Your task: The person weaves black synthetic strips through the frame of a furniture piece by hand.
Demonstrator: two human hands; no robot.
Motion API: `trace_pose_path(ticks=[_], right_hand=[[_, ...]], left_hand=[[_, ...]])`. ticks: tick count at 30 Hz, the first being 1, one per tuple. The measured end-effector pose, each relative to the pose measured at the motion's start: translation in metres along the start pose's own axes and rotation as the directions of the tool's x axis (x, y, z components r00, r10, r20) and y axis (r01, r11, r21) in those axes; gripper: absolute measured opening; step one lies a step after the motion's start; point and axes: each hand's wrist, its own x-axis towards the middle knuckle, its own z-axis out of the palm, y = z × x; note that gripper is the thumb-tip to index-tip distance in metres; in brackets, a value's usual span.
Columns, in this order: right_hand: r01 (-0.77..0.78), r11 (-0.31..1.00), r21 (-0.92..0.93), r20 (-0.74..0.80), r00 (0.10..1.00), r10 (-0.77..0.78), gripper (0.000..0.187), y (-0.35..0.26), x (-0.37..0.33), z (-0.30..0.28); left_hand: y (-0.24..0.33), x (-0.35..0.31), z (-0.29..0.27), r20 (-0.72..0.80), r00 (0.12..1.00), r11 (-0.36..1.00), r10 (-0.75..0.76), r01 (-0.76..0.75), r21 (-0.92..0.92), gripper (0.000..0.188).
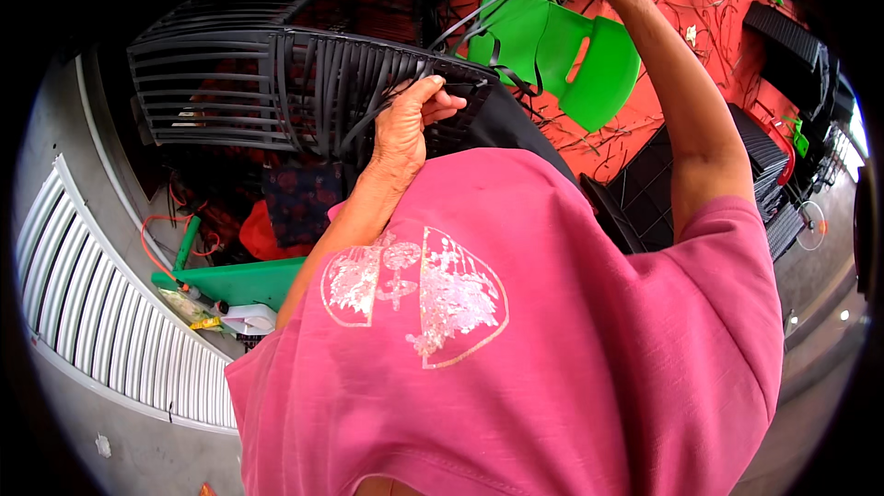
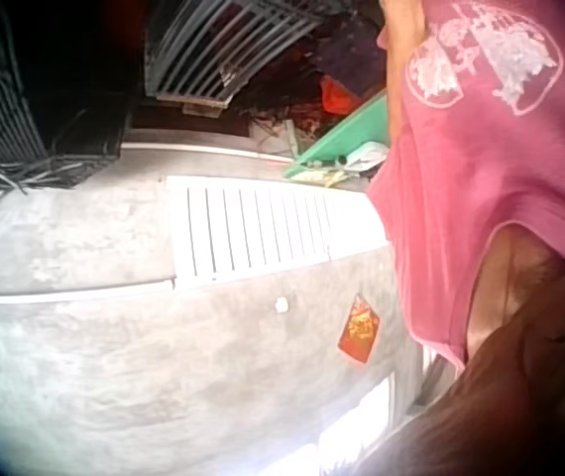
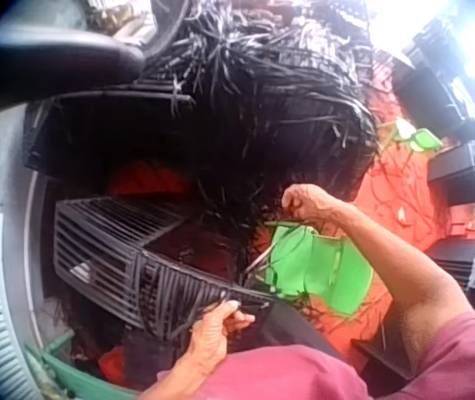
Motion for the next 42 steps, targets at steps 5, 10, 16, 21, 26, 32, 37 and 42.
trace_pose_path(ticks=[5,10,16,21,26,32,37,42], right_hand=[[0.1,0.807,0.581,0.508,0.731,-0.456,0.034,-0.078,-0.013,0.043],[-0.062,0.807,0.587,0.713,0.511,-0.48,0.045,-0.091,0.003,0.058],[0.015,0.928,0.372,0.875,0.327,-0.357,0.031,-0.101,0.026,0.06],[-0.098,0.93,0.355,0.888,0.346,-0.302,0.026,-0.106,0.023,0.058],[0.015,0.978,0.209,0.949,0.24,-0.206,0.033,-0.107,0.034,0.066],[0.055,0.946,0.318,0.898,0.302,-0.32,0.033,-0.106,0.032,0.063],[-0.118,0.919,0.377,0.87,0.385,-0.308,0.018,-0.102,0.021,0.065],[-0.049,0.907,0.419,0.794,0.504,-0.34,0.016,-0.088,0.023,0.078]], left_hand=[[-0.006,0.008,-0.007,0.031,0.999,0.999,-0.032,0.032,0.01,0.017],[0.0,0.002,-0.003,0.048,0.999,1.0,-0.008,0.007,0.001,0.016],[-0.002,0.002,-0.004,0.051,0.999,1.0,-0.006,0.006,0.004,0.016],[-0.005,0.004,-0.009,0.051,0.999,1.0,-0.019,0.019,-0.003,0.016],[-0.003,0.002,-0.006,0.067,0.998,1.0,-0.004,0.004,0.011,0.015],[-0.003,0.002,-0.005,0.046,0.999,1.0,0.006,-0.006,0.002,0.015],[0.001,0.0,-0.004,0.06,0.998,1.0,-0.006,0.007,-0.008,0.016],[0.004,-0.001,-0.002,0.071,0.997,0.999,-0.036,0.037,-0.013,0.019]])
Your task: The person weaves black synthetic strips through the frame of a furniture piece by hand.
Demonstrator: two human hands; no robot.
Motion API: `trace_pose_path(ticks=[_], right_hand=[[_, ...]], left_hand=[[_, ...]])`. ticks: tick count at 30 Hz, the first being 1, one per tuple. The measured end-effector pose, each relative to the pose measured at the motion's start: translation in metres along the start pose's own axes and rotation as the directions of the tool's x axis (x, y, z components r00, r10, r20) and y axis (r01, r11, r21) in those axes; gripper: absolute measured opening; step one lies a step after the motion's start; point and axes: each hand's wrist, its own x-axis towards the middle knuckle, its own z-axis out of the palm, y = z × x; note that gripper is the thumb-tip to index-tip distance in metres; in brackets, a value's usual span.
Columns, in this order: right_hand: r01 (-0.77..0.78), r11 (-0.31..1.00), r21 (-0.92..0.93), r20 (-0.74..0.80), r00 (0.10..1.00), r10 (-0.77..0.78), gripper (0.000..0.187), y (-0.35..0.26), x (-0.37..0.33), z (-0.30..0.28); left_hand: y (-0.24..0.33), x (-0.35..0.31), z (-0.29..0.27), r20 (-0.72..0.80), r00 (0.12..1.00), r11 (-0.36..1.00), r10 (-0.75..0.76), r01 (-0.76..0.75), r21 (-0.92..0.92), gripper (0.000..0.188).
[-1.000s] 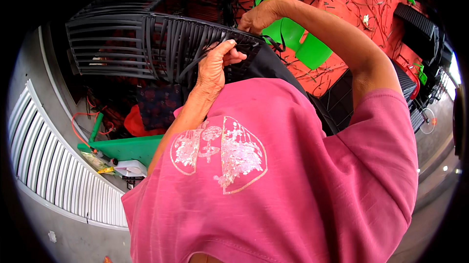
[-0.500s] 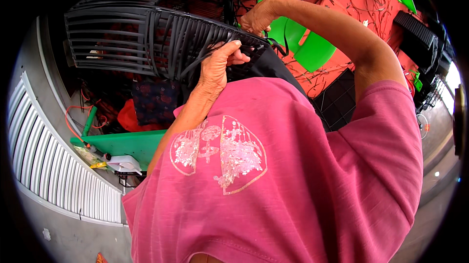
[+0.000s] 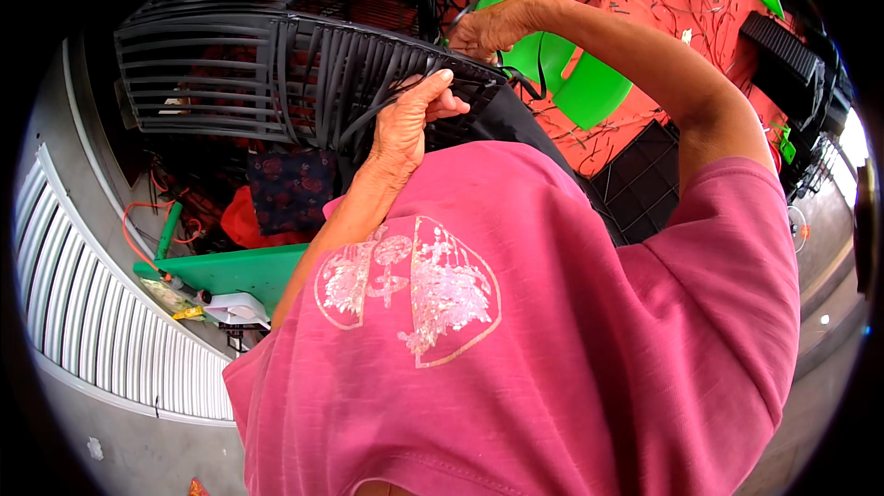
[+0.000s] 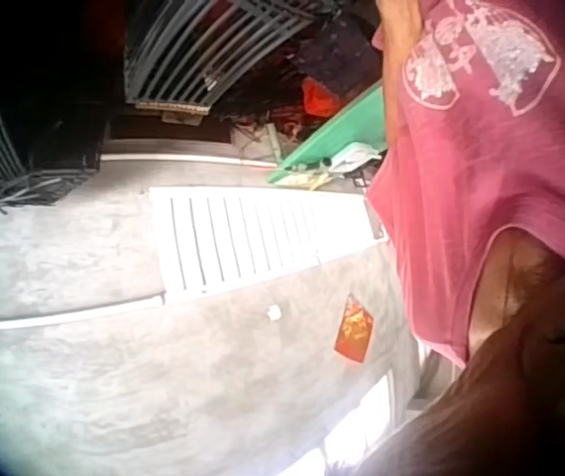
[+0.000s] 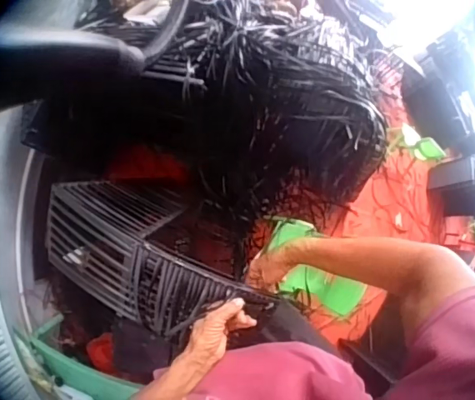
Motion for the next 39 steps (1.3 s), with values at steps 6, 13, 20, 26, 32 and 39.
trace_pose_path(ticks=[6,13,20,26,32,39], right_hand=[[0.153,0.985,-0.081,-0.185,0.969,-0.166,0.016,-0.015,0.007,0.007],[0.127,0.991,-0.036,-0.311,0.941,-0.132,0.015,-0.002,0.009,0.009],[0.15,0.989,-0.003,-0.437,0.889,-0.136,0.004,0.001,-0.002,0.011],[0.254,0.966,0.051,-0.694,0.705,-0.148,0.008,0.002,-0.011,0.038],[0.207,0.969,0.133,-0.751,0.66,-0.038,0.01,-0.003,-0.014,0.039],[0.267,0.961,0.073,-0.979,0.205,0.018,0.013,0.0,-0.022,0.065]], left_hand=[[-0.004,0.003,-0.004,-0.017,1.0,1.0,-0.004,0.004,0.024,0.02],[0.0,0.001,0.002,0.074,0.997,0.999,-0.004,0.001,0.037,0.017],[-0.004,0.005,0.007,0.071,0.997,0.989,0.016,-0.027,0.144,0.015],[-0.006,0.0,0.01,0.192,0.974,0.987,-0.116,0.134,-0.085,0.015],[-0.014,0.01,0.027,0.009,0.998,0.997,-0.062,0.061,0.049,0.015],[-0.026,0.015,0.062,-0.212,0.931,0.94,0.298,-0.247,0.234,0.021]])
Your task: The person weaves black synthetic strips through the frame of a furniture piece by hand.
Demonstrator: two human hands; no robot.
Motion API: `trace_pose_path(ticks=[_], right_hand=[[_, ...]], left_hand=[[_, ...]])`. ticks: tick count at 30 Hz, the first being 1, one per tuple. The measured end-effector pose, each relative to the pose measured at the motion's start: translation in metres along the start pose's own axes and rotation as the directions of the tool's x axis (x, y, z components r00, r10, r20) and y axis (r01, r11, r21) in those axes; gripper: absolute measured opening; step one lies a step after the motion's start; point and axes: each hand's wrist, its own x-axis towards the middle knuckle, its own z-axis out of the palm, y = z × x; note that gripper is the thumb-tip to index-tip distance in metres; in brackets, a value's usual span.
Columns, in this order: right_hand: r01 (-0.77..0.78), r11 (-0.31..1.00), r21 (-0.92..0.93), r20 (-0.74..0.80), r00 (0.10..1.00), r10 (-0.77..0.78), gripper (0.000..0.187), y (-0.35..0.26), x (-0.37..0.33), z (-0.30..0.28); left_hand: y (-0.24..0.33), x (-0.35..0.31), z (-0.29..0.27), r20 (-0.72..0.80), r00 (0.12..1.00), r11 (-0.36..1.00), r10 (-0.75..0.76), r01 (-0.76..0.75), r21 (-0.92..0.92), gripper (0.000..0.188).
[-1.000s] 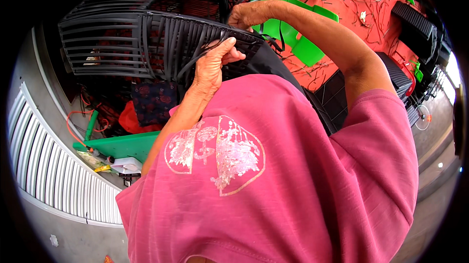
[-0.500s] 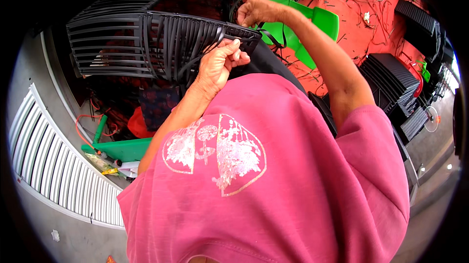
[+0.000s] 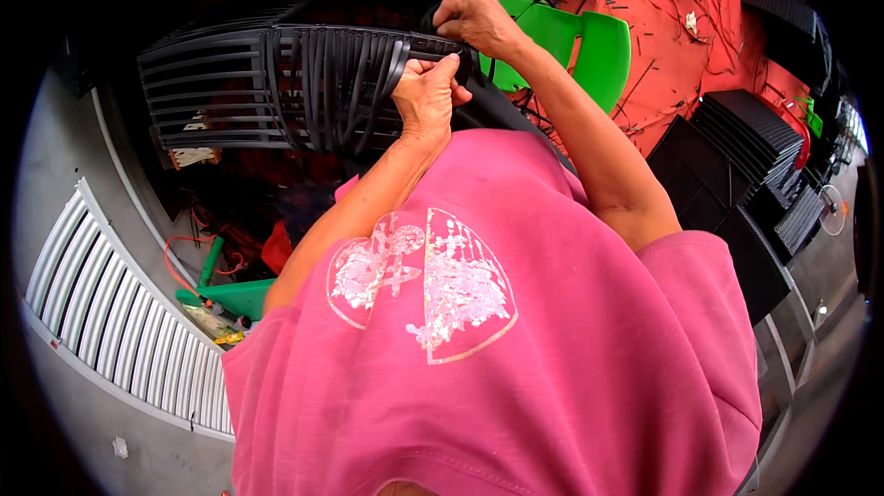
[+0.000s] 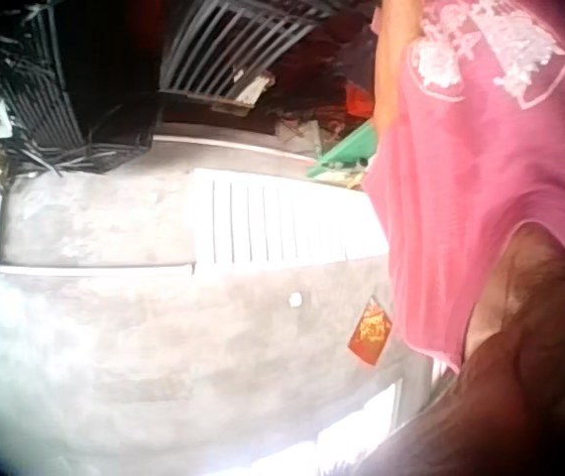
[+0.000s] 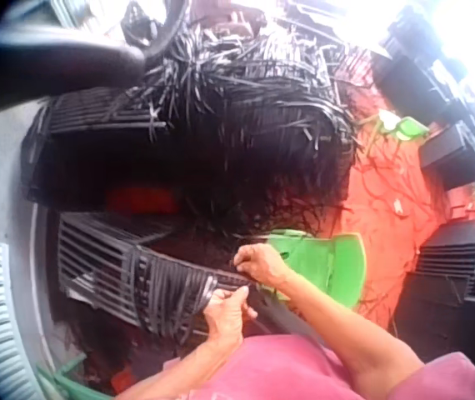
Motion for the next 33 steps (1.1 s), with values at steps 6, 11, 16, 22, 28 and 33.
trace_pose_path(ticks=[6,11,16,22,28,33], right_hand=[[0.253,0.964,-0.078,-0.282,0.922,-0.265,0.016,-0.018,-0.049,-0.018],[0.097,0.995,-0.008,-0.041,0.994,-0.097,0.014,-0.037,-0.054,-0.03],[-0.066,0.98,0.19,0.371,0.929,-0.01,0.011,-0.029,-0.026,-0.051],[0.046,0.998,-0.038,0.555,0.832,-0.017,0.012,-0.041,-0.005,-0.052],[0.352,0.888,-0.296,0.51,0.844,-0.165,0.015,-0.05,-0.007,-0.037],[0.539,0.696,-0.474,0.491,0.818,-0.299,0.017,-0.055,-0.022,-0.027]], left_hand=[[0.006,0.003,-0.008,0.016,0.999,0.999,-0.039,0.04,-0.022,0.018],[0.013,0.0,-0.019,0.146,0.979,0.982,-0.145,0.16,-0.1,0.013],[0.011,0.003,-0.025,0.222,0.957,0.965,-0.185,0.22,-0.143,0.011],[0.012,0.002,-0.031,0.269,0.933,0.935,-0.237,0.295,-0.198,0.009],[0.016,0.001,-0.033,0.28,0.914,0.911,-0.293,0.356,-0.208,0.008],[0.014,0.003,-0.036,0.291,0.908,0.911,-0.301,0.364,-0.194,0.01]])
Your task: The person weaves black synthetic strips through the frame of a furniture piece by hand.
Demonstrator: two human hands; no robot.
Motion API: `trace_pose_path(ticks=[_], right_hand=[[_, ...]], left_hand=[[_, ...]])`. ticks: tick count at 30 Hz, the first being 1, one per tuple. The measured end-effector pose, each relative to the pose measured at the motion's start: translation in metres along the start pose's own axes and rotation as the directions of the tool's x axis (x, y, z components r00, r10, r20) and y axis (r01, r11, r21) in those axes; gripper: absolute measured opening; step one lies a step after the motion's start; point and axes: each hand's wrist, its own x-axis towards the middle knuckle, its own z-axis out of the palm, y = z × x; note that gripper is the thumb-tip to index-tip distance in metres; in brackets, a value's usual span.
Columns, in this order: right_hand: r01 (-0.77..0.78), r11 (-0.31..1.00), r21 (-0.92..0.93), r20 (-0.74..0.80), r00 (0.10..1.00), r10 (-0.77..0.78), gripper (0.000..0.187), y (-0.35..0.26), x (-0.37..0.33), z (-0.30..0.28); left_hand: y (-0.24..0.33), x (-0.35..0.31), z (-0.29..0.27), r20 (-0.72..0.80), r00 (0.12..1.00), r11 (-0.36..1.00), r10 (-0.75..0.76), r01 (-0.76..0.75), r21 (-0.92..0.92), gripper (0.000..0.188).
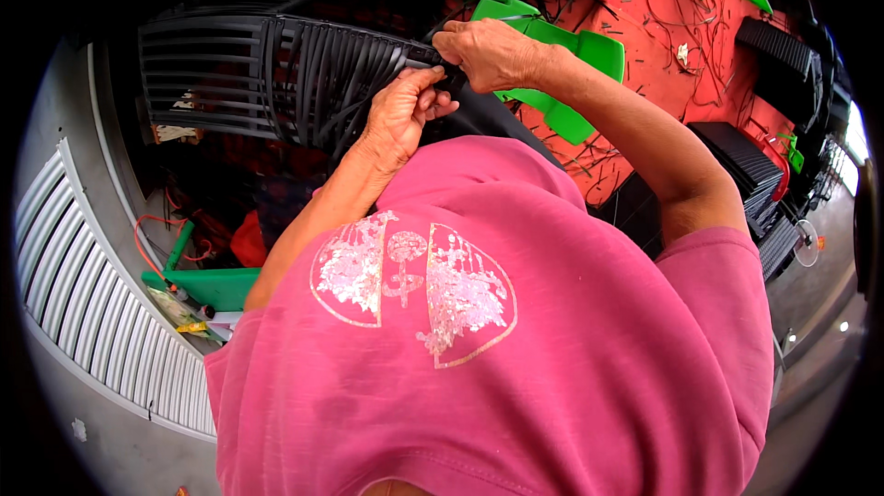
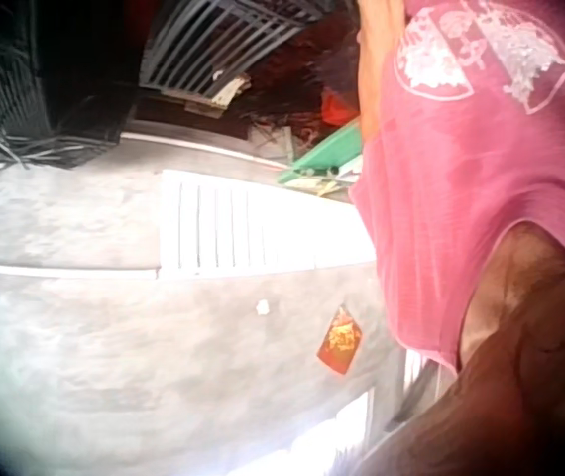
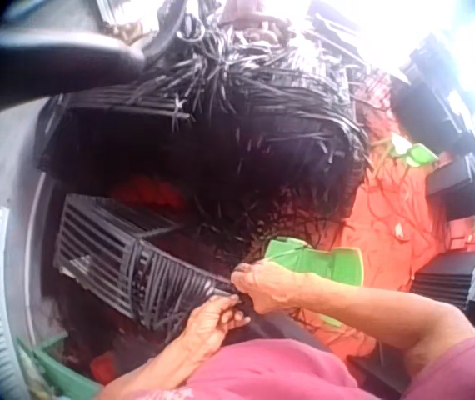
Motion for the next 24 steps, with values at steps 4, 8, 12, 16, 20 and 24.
trace_pose_path(ticks=[4,8,12,16,20,24], right_hand=[[-0.01,0.974,0.225,0.123,0.992,-0.018,0.013,0.014,0.004,-0.007],[-0.181,0.91,0.372,0.322,0.945,0.056,0.011,0.016,0.008,-0.02],[-0.201,0.859,0.471,0.298,0.953,0.059,0.011,0.022,0.006,-0.015],[-0.243,0.795,0.556,0.303,0.95,0.079,0.012,0.027,0.003,-0.01],[-0.27,0.772,0.576,0.304,0.947,0.105,0.012,0.025,0.005,-0.011],[-0.271,0.83,0.488,0.309,0.943,0.126,0.014,0.017,0.006,-0.011]], left_hand=[[-0.006,0.001,-0.003,-0.005,1.0,1.0,0.025,-0.025,-0.006,0.013],[-0.009,0.003,-0.006,-0.006,0.999,0.999,0.041,-0.042,-0.031,0.015],[-0.008,0.004,-0.01,0.054,0.997,0.998,0.05,-0.048,-0.037,0.015],[-0.006,0.002,-0.011,0.07,0.997,0.999,0.037,-0.035,-0.022,0.015],[-0.006,0.003,-0.015,0.099,0.994,0.999,0.034,-0.032,-0.02,0.015],[-0.009,0.005,-0.019,0.098,0.994,0.999,0.038,-0.036,-0.023,0.015]])
